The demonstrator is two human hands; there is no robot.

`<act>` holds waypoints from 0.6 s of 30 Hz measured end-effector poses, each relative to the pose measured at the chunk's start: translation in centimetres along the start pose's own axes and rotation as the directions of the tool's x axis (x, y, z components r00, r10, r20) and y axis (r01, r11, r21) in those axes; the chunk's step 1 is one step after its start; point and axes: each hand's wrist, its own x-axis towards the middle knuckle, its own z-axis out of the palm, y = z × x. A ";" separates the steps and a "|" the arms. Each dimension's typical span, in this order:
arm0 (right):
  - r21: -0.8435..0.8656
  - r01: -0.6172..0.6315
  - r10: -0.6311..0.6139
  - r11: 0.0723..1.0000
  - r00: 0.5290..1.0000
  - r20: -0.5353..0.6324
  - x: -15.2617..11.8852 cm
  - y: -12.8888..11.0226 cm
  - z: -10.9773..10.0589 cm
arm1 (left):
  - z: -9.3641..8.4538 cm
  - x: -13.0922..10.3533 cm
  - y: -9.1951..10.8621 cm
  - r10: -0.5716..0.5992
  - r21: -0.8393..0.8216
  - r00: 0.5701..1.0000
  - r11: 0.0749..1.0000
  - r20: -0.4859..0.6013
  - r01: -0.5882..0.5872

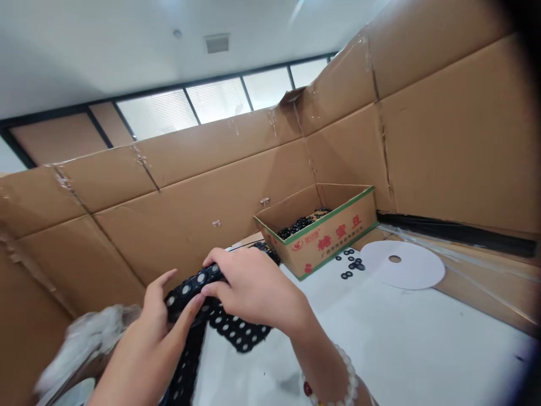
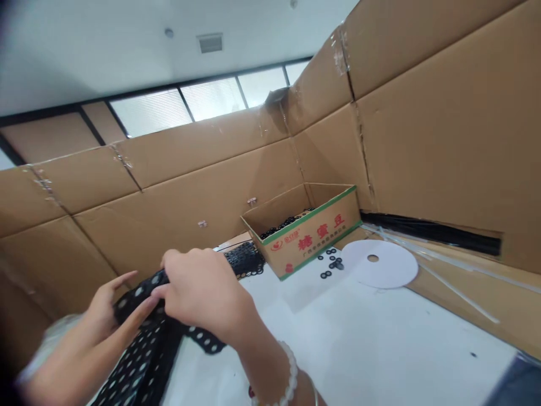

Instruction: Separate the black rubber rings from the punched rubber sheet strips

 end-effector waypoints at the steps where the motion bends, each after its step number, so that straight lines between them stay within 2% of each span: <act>1: 0.031 -0.013 0.014 0.999 1.000 -0.013 0.0 0.1 0.0 | 0.2 0.0 0.3 -0.050 0.061 0.998 0.997 0.038 0.048; 3: 0.121 -0.024 0.029 0.992 0.998 -0.047 0.2 0.5 -0.1 | 0.6 0.1 0.8 -0.102 0.104 0.992 0.990 0.069 0.095; 6: 0.325 -0.025 0.073 0.945 0.988 -0.136 0.5 0.9 -0.1 | 1.2 0.6 1.5 -0.075 0.027 0.997 0.997 -0.005 0.075; 10: 0.579 0.100 0.057 0.809 0.967 -0.247 0.5 1.1 -0.2 | 1.3 0.6 2.5 0.056 -0.243 0.991 0.966 -0.121 -0.084; 14: 0.619 0.183 -0.002 0.764 0.960 -0.282 0.0 0.7 -0.6 | 0.6 -0.3 4.1 0.118 -0.453 0.967 0.866 -0.227 -0.211; 18: 0.645 0.179 0.001 0.743 0.963 -0.268 -0.3 0.0 -0.6 | 0.3 -0.7 4.9 0.120 -0.425 0.923 0.861 -0.366 -0.281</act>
